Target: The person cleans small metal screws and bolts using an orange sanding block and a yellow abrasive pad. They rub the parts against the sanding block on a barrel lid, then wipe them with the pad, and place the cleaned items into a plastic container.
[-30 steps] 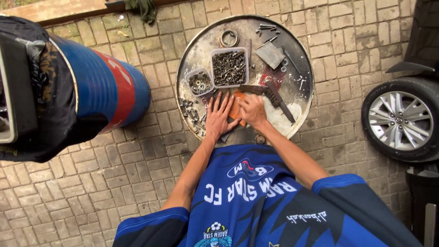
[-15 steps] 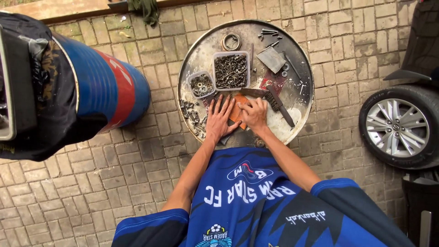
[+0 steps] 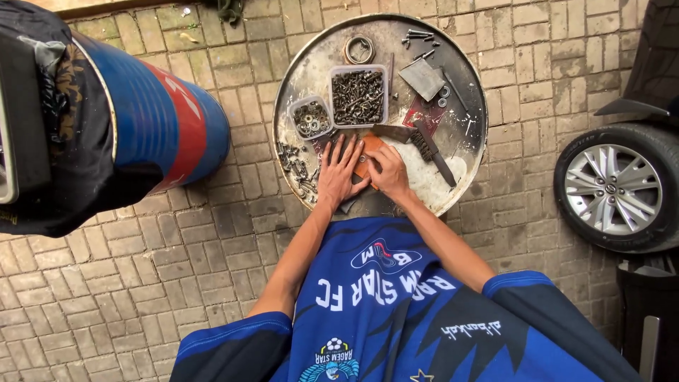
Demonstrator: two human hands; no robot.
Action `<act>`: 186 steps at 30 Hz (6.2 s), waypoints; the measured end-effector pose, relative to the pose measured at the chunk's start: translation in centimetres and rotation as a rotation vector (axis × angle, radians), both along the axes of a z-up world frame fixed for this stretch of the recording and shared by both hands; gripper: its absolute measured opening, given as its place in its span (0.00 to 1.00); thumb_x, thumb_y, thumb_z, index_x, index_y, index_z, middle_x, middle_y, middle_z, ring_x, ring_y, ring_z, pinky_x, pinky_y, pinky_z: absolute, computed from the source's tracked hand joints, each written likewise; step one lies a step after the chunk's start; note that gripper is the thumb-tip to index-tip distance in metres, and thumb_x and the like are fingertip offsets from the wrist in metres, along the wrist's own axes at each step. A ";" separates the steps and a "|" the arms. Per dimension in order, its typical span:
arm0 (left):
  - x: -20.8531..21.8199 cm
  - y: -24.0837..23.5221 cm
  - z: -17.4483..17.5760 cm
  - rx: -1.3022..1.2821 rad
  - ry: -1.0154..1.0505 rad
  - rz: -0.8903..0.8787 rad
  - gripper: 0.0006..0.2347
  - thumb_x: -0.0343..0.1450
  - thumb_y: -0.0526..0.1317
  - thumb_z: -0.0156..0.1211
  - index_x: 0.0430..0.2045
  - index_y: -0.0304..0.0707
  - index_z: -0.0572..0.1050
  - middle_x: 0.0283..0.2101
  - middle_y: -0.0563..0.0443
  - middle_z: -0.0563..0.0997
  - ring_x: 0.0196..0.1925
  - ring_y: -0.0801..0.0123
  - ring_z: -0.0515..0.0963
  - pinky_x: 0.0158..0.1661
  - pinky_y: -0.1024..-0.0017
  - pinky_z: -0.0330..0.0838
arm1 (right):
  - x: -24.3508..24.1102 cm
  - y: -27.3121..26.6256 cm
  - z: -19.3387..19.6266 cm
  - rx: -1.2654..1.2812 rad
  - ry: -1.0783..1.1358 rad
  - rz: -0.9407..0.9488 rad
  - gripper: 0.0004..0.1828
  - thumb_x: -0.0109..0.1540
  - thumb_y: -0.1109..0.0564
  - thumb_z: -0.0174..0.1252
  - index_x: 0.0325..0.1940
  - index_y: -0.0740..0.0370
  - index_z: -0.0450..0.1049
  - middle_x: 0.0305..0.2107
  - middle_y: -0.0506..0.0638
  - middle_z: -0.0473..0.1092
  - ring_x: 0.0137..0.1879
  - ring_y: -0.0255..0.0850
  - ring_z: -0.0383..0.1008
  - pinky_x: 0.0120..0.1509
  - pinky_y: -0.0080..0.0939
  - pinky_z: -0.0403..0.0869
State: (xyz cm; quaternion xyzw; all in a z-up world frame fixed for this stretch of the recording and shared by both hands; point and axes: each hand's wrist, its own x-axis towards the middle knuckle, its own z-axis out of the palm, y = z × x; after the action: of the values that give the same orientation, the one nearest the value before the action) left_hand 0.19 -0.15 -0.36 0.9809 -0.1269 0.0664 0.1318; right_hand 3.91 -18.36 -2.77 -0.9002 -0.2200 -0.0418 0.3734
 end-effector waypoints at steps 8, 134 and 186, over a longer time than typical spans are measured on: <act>-0.2 -0.1 0.2 0.063 0.011 0.005 0.45 0.61 0.67 0.55 0.75 0.51 0.52 0.77 0.56 0.57 0.79 0.57 0.51 0.75 0.48 0.42 | -0.2 0.7 -1.0 -0.118 0.035 0.083 0.08 0.60 0.55 0.67 0.42 0.54 0.77 0.33 0.48 0.67 0.43 0.48 0.73 0.51 0.49 0.72; 10.8 10.5 -2.4 -0.339 0.255 0.907 0.09 0.62 0.32 0.66 0.31 0.33 0.72 0.29 0.36 0.82 0.34 0.36 0.85 0.36 0.46 0.80 | 7.5 -3.4 6.3 -0.102 -0.106 -0.313 0.10 0.59 0.61 0.66 0.45 0.59 0.78 0.39 0.53 0.67 0.47 0.51 0.71 0.53 0.51 0.69; 0.3 -2.8 8.0 -0.554 0.652 0.360 0.22 0.66 0.53 0.69 0.41 0.28 0.79 0.32 0.35 0.84 0.39 0.38 0.85 0.39 0.42 0.80 | 0.1 -5.0 4.6 0.292 0.756 -0.347 0.09 0.65 0.56 0.64 0.38 0.66 0.79 0.30 0.59 0.75 0.30 0.40 0.80 0.33 0.40 0.80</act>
State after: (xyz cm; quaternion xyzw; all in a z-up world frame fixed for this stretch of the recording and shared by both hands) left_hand 0.51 -2.99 7.61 0.8848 0.1161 -0.1922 0.4083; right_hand 4.05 -23.39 1.81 -0.8137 0.0947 0.1977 0.5384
